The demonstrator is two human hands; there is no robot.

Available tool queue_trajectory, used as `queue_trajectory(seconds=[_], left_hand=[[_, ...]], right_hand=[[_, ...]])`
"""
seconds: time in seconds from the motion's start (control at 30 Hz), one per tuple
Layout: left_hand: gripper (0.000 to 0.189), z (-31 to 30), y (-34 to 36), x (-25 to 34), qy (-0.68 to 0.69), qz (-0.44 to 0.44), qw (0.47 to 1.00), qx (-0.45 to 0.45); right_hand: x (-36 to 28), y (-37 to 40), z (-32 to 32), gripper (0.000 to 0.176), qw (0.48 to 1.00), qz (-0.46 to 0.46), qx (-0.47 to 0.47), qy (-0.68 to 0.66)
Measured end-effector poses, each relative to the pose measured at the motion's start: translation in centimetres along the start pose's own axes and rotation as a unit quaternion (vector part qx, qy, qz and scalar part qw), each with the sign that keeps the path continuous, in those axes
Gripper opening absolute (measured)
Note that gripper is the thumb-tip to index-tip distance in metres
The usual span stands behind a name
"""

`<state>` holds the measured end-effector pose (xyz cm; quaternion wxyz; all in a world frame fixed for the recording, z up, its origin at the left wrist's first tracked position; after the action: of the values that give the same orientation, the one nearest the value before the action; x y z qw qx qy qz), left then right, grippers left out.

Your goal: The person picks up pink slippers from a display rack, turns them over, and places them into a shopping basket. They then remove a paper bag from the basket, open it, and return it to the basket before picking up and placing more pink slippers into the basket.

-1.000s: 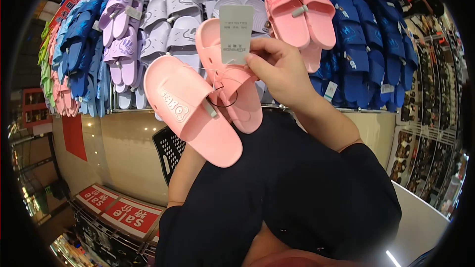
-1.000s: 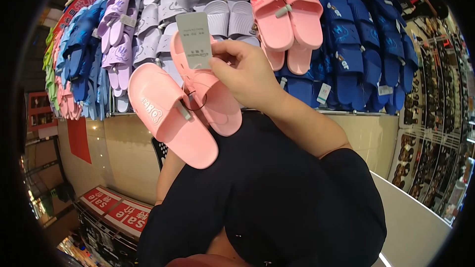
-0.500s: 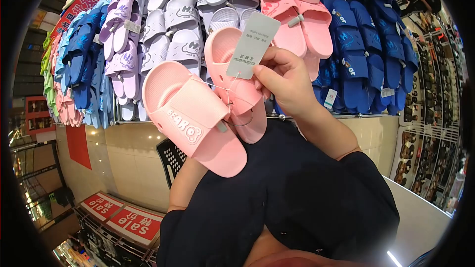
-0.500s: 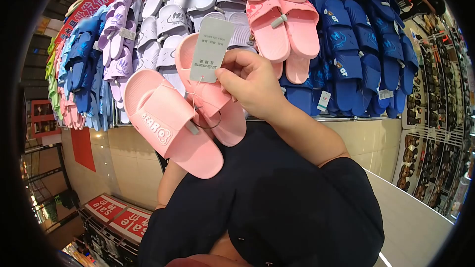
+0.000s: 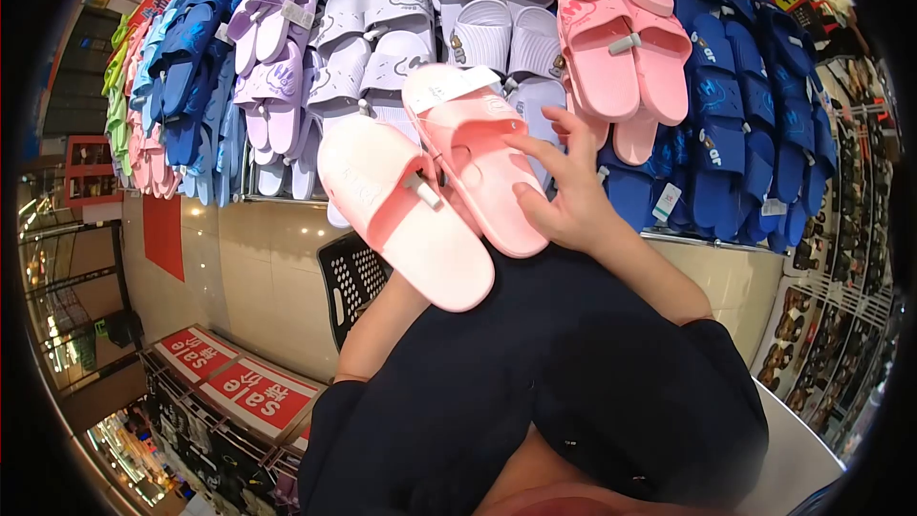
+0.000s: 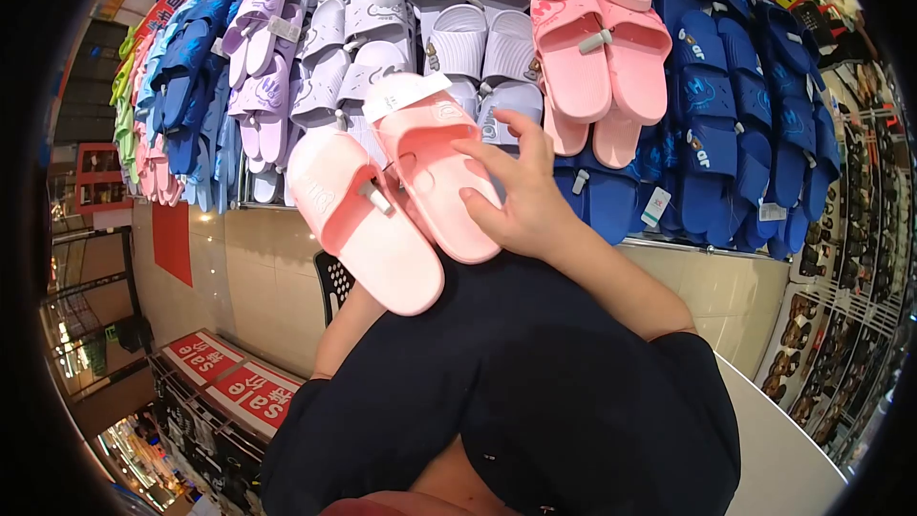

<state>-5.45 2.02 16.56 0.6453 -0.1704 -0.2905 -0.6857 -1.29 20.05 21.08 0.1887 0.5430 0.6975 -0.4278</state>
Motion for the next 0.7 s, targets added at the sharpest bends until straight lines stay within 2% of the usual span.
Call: queue_trajectory(seconds=[0.1,0.23,0.37,0.47,0.5,0.6,0.7], left_hand=[[0.042,0.4,-0.1,0.2,0.004,-0.001,1.000,-0.008],[0.041,0.8,-0.2,0.2,0.009,-0.005,1.000,-0.015],[0.040,1.4,-0.3,-0.1,0.010,-0.018,0.999,-0.026],[0.039,2.2,-0.1,-0.3,0.002,-0.039,0.998,-0.043],[0.039,2.4,0.0,-0.3,-0.002,-0.050,0.998,-0.048],[0.038,2.8,0.3,-0.5,-0.027,-0.083,0.994,-0.060],[0.037,0.2,0.5,0.0,-0.084,-0.065,0.994,-0.012]], right_hand=[[1.8,-0.6,2.4,0.058,0.986,0.060,-0.116,-0.107],[1.9,-1.6,3.2,0.066,0.983,0.088,-0.131,-0.088],[1.9,-2.5,5.1,0.059,0.979,0.113,-0.145,-0.088],[0.4,-2.8,5.6,0.049,0.982,0.097,-0.076,-0.142],[0.3,-2.6,5.9,0.038,0.975,0.110,-0.047,-0.187],[0.7,-2.9,6.0,0.033,0.967,0.071,0.035,-0.241],[0.7,-3.2,4.7,0.028,0.977,0.070,0.071,-0.189]])
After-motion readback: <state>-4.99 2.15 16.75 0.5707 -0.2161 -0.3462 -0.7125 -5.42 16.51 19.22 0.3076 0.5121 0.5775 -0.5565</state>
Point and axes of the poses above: each hand's wrist, its own y-axis away from the middle knuckle, its own z-axis out of the palm, x = y × z, the point moved 8 cm from there along -y, towards the middle knuckle, and after that the axes turned 5 degrees about -y, right-handed, at the moved point
